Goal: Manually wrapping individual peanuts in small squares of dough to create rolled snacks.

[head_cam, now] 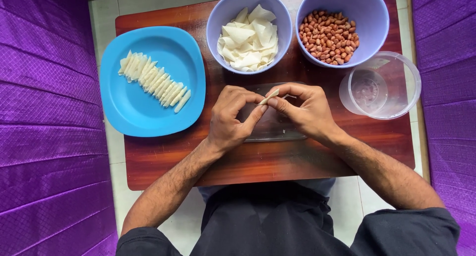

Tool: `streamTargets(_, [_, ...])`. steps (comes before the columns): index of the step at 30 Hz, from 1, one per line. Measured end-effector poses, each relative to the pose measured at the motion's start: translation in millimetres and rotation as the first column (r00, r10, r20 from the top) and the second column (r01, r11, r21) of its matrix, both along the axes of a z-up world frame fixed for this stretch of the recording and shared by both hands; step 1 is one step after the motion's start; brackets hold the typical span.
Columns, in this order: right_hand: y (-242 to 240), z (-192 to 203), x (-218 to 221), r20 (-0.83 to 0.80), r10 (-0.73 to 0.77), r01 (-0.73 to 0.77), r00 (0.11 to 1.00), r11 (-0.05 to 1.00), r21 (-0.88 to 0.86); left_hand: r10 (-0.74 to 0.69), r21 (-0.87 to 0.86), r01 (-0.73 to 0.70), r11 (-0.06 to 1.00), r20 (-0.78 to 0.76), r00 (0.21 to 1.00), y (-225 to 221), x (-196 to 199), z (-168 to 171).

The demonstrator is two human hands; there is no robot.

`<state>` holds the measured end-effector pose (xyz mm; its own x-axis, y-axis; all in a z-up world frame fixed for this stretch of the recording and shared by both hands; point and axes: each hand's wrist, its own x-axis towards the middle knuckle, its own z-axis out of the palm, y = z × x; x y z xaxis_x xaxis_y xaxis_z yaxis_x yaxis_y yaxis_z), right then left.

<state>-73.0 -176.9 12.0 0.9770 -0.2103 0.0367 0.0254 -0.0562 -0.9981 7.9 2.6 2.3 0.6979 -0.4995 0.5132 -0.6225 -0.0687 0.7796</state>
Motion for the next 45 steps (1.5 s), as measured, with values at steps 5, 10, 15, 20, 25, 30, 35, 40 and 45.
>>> streamTargets(5, [-2.1,1.5,1.9,-0.046,0.029,-0.026,0.999,0.998,0.063,0.018,0.004,-0.018,1.0,0.104,0.994,0.3,1.0,-4.7])
streamTargets(10, [-5.3,-0.9,3.0,-0.068,0.063,-0.06,0.996,0.997,0.055,0.014,0.003,-0.014,1.0,0.12,0.993,-0.5,3.0,-6.6])
streamTargets(15, [-4.3,0.0,1.5,-0.049,0.031,-0.03,0.998,0.999,0.015,0.031,-0.042,-0.026,0.999,0.101,0.994,-1.5,3.5,-5.0])
streamTargets(20, [-3.8,4.0,2.8,-0.005,0.036,-0.036,0.999,0.997,-0.074,0.042,-0.04,-0.037,0.999,0.142,0.989,-0.7,1.6,-3.3])
streamTargets(25, [-4.0,3.1,4.7,-0.015,0.053,-0.053,0.998,0.998,-0.02,0.041,-0.047,-0.035,0.998,0.12,0.992,-1.8,2.2,-7.0])
streamTargets(30, [-7.7,7.5,5.2,0.041,0.086,-0.081,0.995,0.991,-0.107,0.032,0.009,-0.033,0.999,0.119,0.992,-0.2,3.1,-7.4])
streamTargets(35, [-9.0,7.9,5.7,0.029,0.067,-0.062,0.997,0.986,-0.152,0.013,0.011,-0.015,1.0,0.119,0.993,1.6,4.7,-7.2])
streamTargets(40, [-11.7,13.3,9.5,-0.074,0.13,-0.139,0.989,0.983,-0.117,-0.028,0.118,0.009,0.993,0.159,0.987,14.6,2.5,11.6])
streamTargets(45, [-3.6,45.3,27.7,-0.299,0.344,-0.423,0.89,0.867,-0.262,-0.052,0.289,-0.006,0.957,0.192,0.98,45.0,-5.9,28.0])
